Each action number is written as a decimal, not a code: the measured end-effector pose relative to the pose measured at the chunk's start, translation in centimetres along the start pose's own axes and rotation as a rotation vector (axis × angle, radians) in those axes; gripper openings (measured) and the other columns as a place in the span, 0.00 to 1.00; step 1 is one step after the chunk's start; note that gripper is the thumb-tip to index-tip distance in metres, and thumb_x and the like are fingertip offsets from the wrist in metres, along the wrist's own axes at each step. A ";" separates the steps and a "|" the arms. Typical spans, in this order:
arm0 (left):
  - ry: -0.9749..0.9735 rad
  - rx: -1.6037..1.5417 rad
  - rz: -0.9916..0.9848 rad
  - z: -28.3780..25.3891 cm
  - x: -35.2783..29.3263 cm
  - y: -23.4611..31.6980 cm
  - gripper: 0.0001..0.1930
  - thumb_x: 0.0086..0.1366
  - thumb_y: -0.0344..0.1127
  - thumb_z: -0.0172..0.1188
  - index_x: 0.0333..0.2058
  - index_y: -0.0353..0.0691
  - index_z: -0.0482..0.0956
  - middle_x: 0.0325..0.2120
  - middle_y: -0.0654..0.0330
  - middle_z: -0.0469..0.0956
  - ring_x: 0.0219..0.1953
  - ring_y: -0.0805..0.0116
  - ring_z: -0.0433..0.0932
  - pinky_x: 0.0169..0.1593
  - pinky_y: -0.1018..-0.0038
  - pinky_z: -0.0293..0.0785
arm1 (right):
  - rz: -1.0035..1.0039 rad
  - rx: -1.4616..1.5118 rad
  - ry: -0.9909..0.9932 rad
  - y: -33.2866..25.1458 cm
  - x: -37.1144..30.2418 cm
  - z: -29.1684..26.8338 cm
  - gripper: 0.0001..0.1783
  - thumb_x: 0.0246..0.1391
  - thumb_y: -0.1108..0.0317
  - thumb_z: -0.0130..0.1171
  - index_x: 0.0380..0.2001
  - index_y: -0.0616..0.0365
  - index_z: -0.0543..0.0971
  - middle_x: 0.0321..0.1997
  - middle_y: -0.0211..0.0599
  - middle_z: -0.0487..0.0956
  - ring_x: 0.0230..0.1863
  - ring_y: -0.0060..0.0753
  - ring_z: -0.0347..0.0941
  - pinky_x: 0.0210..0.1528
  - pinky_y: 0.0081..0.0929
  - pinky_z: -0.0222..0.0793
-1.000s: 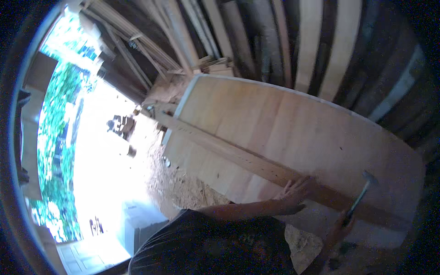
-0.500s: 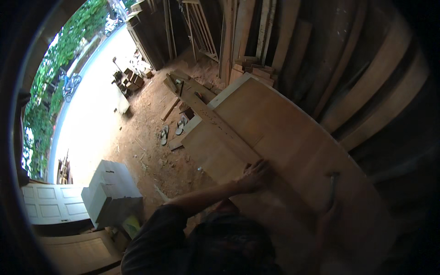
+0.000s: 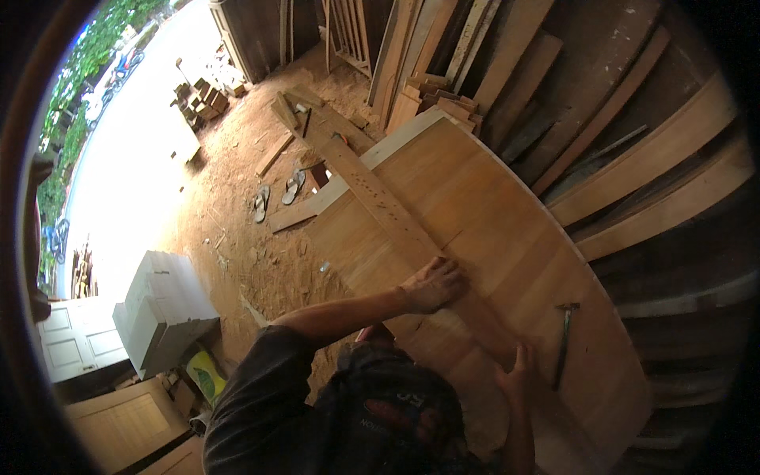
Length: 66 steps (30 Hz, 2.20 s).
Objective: The person measures a large plywood sheet with a tape measure and marks it with a pencil. They then use a hammer and a straight piece of wood to create a straight line along the marked area. Finally, they use a circular saw to cut the plywood along the marked line.
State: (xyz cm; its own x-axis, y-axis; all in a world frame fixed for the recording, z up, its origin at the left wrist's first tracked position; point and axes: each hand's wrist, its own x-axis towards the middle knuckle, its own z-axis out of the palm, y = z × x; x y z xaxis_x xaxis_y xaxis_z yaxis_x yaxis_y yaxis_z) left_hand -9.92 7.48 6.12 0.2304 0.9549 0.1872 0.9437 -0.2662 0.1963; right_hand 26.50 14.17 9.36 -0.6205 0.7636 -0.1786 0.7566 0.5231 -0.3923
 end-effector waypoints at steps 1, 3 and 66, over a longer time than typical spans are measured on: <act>0.033 -0.017 0.035 -0.4 0.5 0.9 0.27 0.57 0.49 0.67 0.54 0.45 0.78 0.53 0.58 0.74 0.62 0.56 0.67 0.64 0.55 0.61 | 0.033 -0.026 -0.012 0.9 -0.7 -0.6 0.48 0.47 0.61 0.75 0.68 0.64 0.64 0.69 0.59 0.65 0.72 0.62 0.59 0.72 0.53 0.58; 0.045 -0.065 0.020 -0.8 1.5 2.6 0.26 0.57 0.45 0.67 0.54 0.45 0.78 0.52 0.58 0.74 0.61 0.57 0.68 0.65 0.56 0.60 | 0.088 -0.063 -0.046 2.5 -1.9 -1.7 0.47 0.48 0.61 0.74 0.68 0.64 0.64 0.70 0.60 0.64 0.73 0.63 0.57 0.73 0.54 0.56; -0.332 -0.490 -0.123 10.7 -0.7 3.6 0.27 0.56 0.27 0.64 0.57 0.35 0.76 0.59 0.45 0.74 0.65 0.44 0.67 0.70 0.55 0.59 | 0.091 0.318 -0.011 2.6 -3.8 1.3 0.40 0.52 0.63 0.64 0.68 0.62 0.67 0.70 0.56 0.68 0.74 0.56 0.59 0.76 0.47 0.50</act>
State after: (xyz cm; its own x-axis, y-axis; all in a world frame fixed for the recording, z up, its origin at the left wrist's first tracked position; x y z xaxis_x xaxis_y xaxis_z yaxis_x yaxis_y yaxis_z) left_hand -4.10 7.26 -3.60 0.2626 0.9515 -0.1603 0.7671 -0.1051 0.6329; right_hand 30.57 12.14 7.82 -0.5568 0.7968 -0.2348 0.7080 0.3073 -0.6359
